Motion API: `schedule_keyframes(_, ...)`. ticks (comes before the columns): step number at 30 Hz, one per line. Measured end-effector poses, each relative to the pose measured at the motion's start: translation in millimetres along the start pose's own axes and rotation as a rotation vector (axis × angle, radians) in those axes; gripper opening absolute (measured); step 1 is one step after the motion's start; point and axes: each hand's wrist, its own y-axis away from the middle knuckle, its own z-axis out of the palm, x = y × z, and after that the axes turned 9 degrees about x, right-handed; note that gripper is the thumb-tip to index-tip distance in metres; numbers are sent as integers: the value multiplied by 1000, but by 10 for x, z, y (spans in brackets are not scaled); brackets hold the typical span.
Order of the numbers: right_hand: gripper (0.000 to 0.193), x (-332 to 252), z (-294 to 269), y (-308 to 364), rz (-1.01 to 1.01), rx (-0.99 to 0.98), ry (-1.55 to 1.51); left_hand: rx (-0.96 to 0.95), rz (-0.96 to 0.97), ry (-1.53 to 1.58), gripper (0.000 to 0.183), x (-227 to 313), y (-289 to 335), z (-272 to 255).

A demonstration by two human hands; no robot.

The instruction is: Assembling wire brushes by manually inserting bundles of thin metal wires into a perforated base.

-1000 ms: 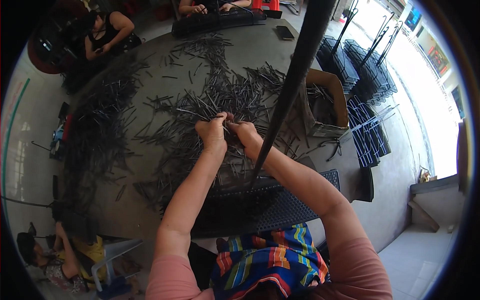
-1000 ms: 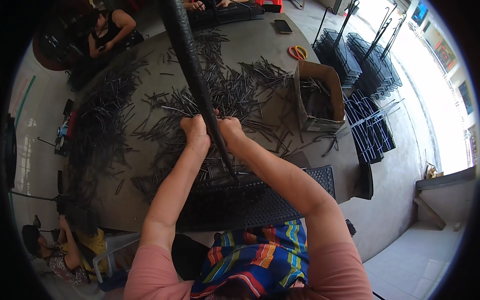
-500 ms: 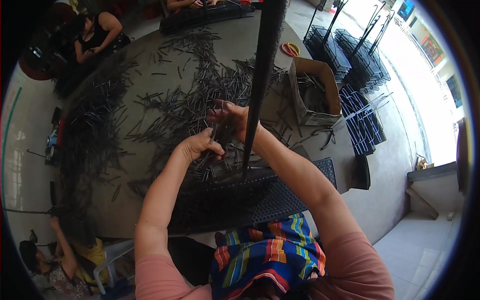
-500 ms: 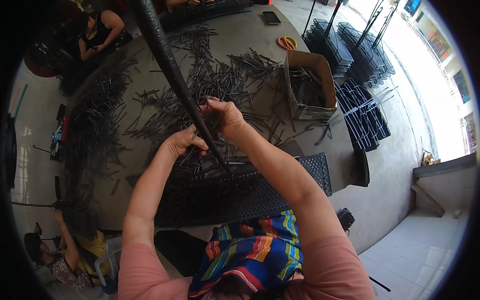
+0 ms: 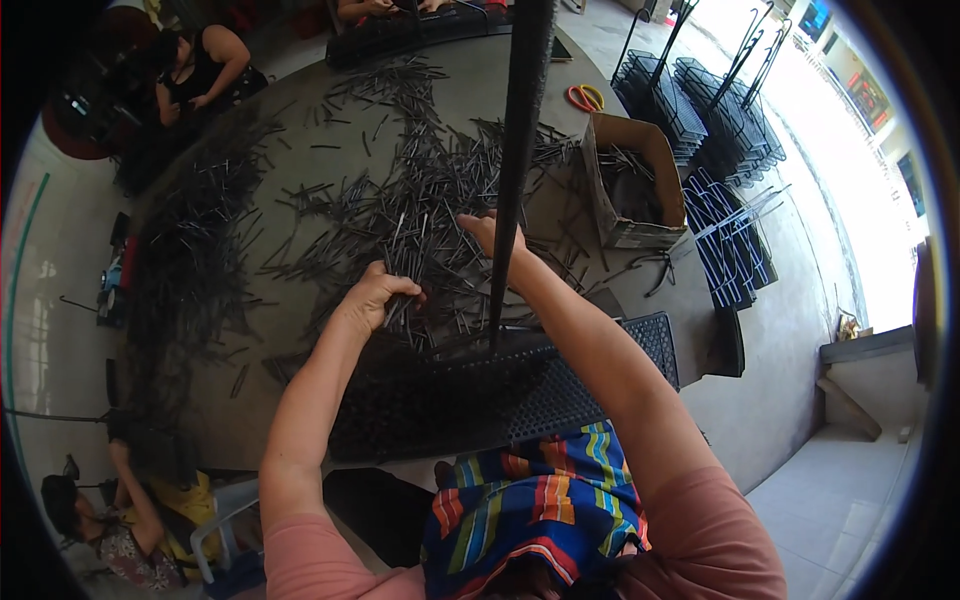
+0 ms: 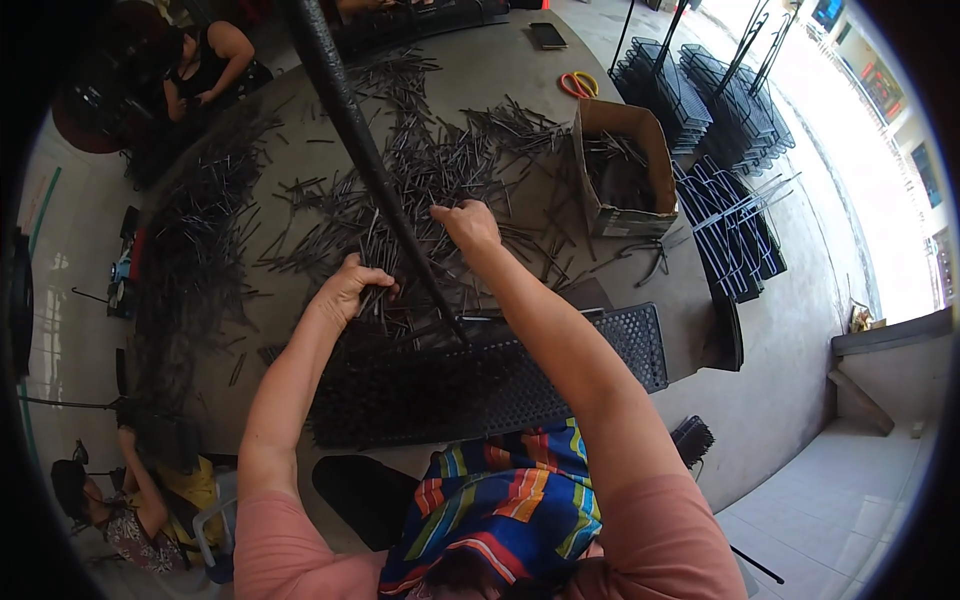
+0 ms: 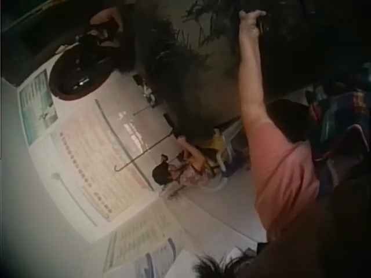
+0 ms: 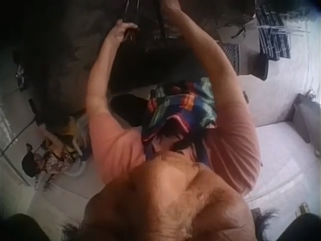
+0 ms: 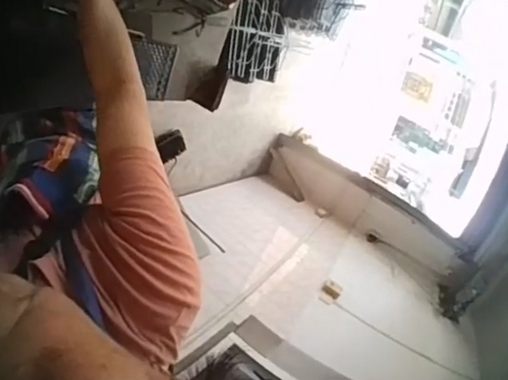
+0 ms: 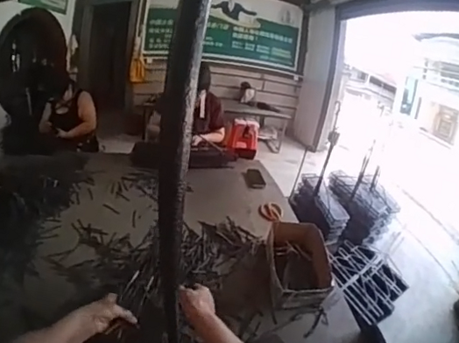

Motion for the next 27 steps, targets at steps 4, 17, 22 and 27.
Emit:
schedule_keyframes(4, 57, -102, -42, 161, 153, -350, -283, 61, 376, 225, 33, 73, -74, 302)
schedule_keyframes(17, 50, -228, 37, 374, 293, -282, -752, 275, 575, 500, 25, -54, -327, 1149)
schedule_keyframes(22, 50, -87, 24, 191, 361, -500, -958, 141, 376, 547, 18, -86, -503, 987)
schedule_keyframes(27, 46, 102, -70, -54, 280, -120, -999, 149, 203, 400, 12, 46, -346, 676)
